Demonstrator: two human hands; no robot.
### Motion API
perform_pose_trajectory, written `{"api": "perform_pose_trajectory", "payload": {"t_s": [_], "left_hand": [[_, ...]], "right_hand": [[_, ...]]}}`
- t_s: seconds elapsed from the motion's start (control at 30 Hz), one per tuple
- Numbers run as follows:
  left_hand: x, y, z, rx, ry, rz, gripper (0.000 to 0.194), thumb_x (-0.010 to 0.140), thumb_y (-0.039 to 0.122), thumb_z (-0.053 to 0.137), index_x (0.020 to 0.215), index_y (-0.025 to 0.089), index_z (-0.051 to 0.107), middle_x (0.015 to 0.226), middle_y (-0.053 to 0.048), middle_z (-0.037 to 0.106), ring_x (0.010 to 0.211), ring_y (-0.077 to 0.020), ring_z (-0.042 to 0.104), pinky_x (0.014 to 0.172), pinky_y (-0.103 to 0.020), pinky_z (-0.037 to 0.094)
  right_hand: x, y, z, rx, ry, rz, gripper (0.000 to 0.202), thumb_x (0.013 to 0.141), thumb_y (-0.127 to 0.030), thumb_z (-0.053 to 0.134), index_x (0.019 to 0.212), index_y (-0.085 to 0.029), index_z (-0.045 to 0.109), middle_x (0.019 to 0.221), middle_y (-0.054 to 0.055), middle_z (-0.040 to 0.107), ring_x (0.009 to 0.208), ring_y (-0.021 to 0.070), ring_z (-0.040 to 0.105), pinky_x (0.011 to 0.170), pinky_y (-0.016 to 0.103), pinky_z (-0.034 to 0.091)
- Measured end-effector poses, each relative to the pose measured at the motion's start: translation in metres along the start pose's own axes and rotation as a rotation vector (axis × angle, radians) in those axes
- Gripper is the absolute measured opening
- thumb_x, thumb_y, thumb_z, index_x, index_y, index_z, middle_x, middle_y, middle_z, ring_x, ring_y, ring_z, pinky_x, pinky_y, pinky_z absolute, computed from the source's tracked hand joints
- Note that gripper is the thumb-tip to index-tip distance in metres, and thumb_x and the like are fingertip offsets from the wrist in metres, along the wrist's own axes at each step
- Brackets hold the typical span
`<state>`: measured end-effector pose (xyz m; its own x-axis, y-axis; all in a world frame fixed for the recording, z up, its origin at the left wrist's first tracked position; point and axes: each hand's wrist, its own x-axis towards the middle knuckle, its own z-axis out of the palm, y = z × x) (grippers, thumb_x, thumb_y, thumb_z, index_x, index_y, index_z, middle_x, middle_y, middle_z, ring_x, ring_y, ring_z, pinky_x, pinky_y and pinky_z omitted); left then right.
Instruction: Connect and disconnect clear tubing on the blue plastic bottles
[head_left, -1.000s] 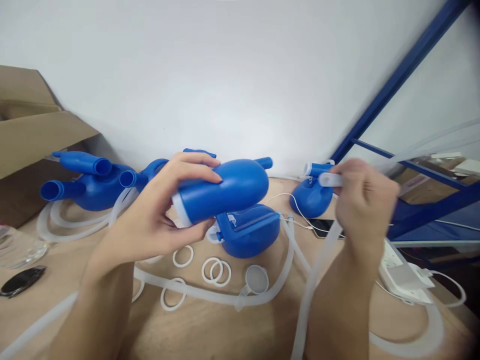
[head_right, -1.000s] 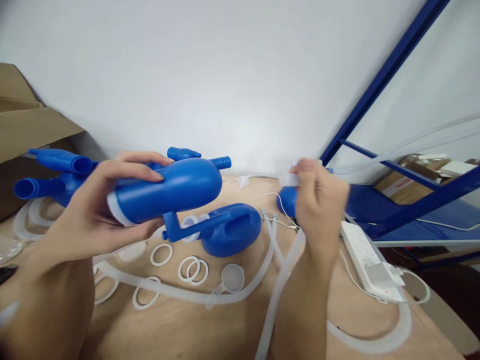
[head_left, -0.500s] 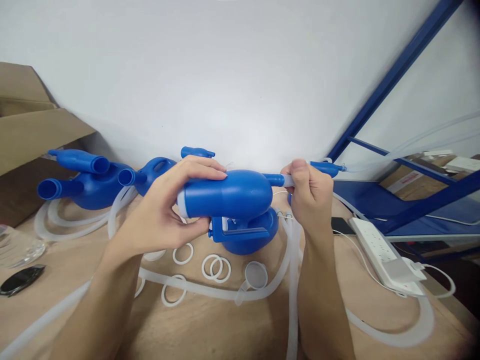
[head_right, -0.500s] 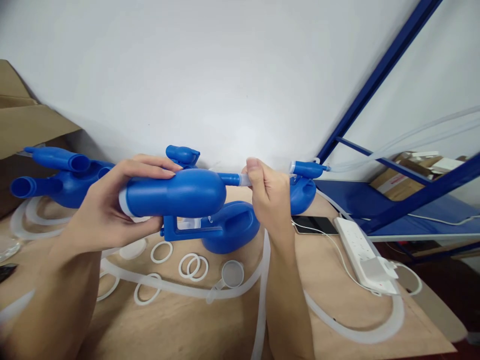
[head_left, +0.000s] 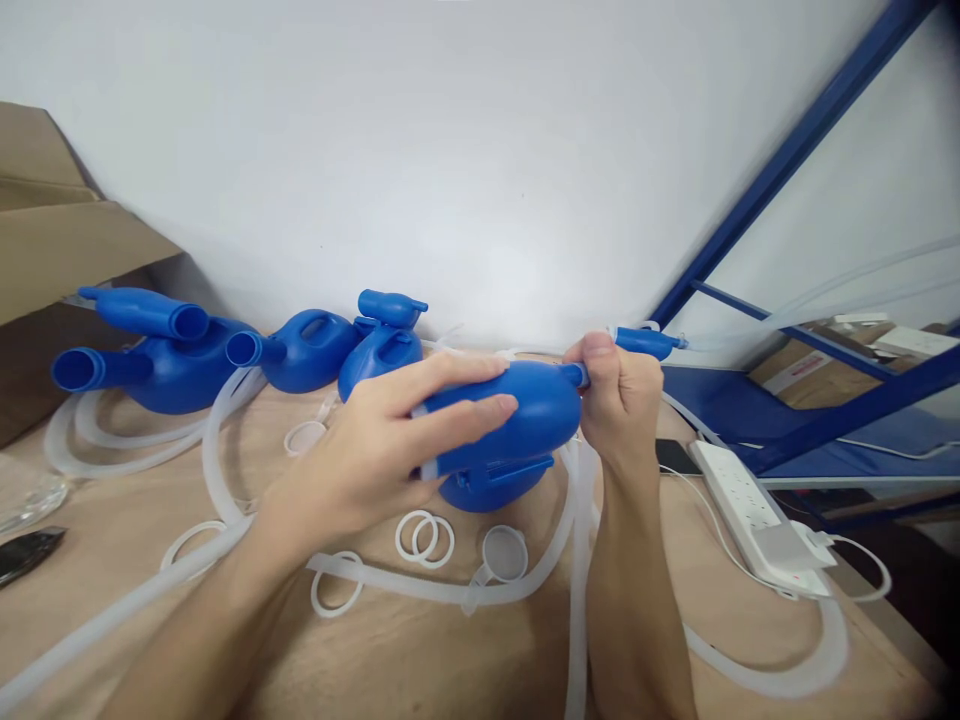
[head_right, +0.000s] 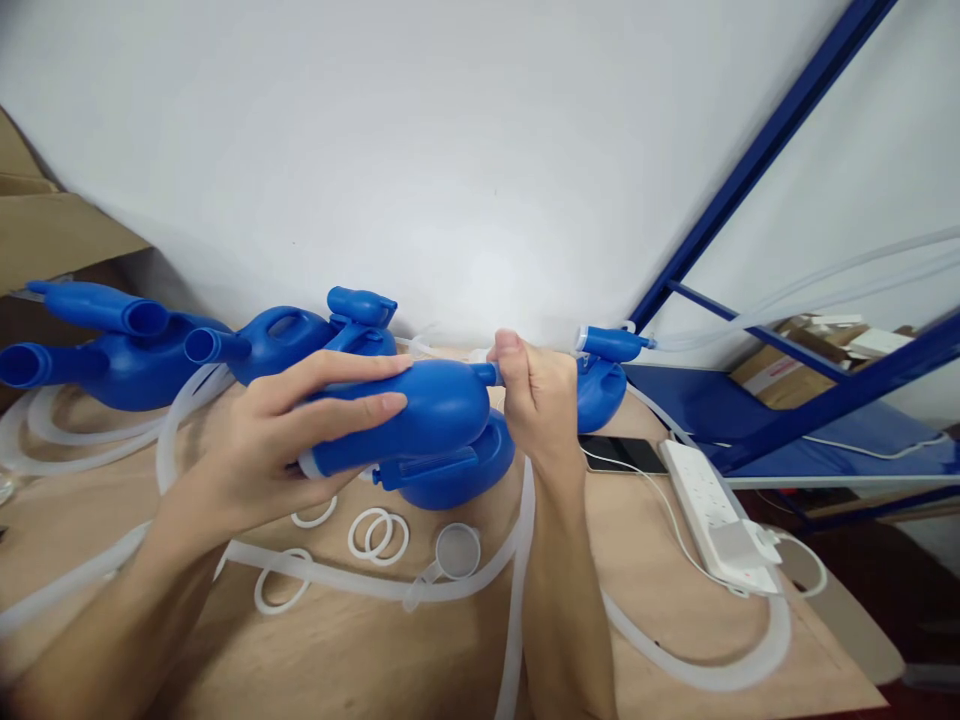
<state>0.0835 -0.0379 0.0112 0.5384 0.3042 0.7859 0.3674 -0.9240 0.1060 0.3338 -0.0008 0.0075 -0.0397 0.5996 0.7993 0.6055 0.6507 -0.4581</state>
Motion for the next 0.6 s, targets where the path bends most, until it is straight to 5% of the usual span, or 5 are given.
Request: {"api": "perform_pose_trajectory", "payload": {"t_s": [0.17,0.33,0.47,0.6], "left_hand": [[0.002,0.005,-0.003,-0.087,-0.041,-0.108,0.05,0.078,0.004,0.068,0.124,0.024,0.067,0.135,-0.01,0.069,0.119,-0.0293,0.071,0.091,-0.039,0.064],[0.01,0.007,-0.012,-0.401,0.051,-0.59,0.05,0.06,0.011,0.08,0.107,0.023,0.07,0.104,-0.002,0.076,0.09,-0.0272,0.075,0.074,-0.035,0.064],[0.011,-0.007,-0.001,-0.893,0.144,-0.942,0.051,0.052,0.013,0.085,0.099,0.021,0.066,0.084,0.002,0.073,0.069,-0.0201,0.073,0.057,-0.027,0.06],[0.012,-0.017,0.008,-1.243,0.076,-1.21,0.056,0.052,0.011,0.087,0.1,0.019,0.061,0.076,0.0,0.075,0.063,-0.0209,0.076,0.059,-0.026,0.065]], "right_hand": [[-0.001,0.001,0.003,0.02,-0.173,0.004,0.063,0.108,-0.058,0.038,0.06,-0.022,0.058,0.052,-0.001,0.056,0.048,0.0137,0.052,0.056,0.031,0.037],[-0.003,-0.004,0.015,0.007,-0.116,-0.001,0.064,0.11,-0.056,0.036,0.058,-0.022,0.053,0.054,0.0,0.058,0.05,0.014,0.055,0.056,0.031,0.036],[-0.004,0.001,0.019,-0.153,-0.051,-0.091,0.065,0.11,-0.053,0.034,0.054,-0.023,0.047,0.048,-0.001,0.048,0.045,0.0131,0.044,0.054,0.033,0.028],[-0.003,0.001,0.014,-0.201,-0.001,-0.118,0.065,0.11,-0.055,0.033,0.06,-0.023,0.057,0.053,0.001,0.055,0.05,0.0148,0.05,0.057,0.033,0.032]]}}
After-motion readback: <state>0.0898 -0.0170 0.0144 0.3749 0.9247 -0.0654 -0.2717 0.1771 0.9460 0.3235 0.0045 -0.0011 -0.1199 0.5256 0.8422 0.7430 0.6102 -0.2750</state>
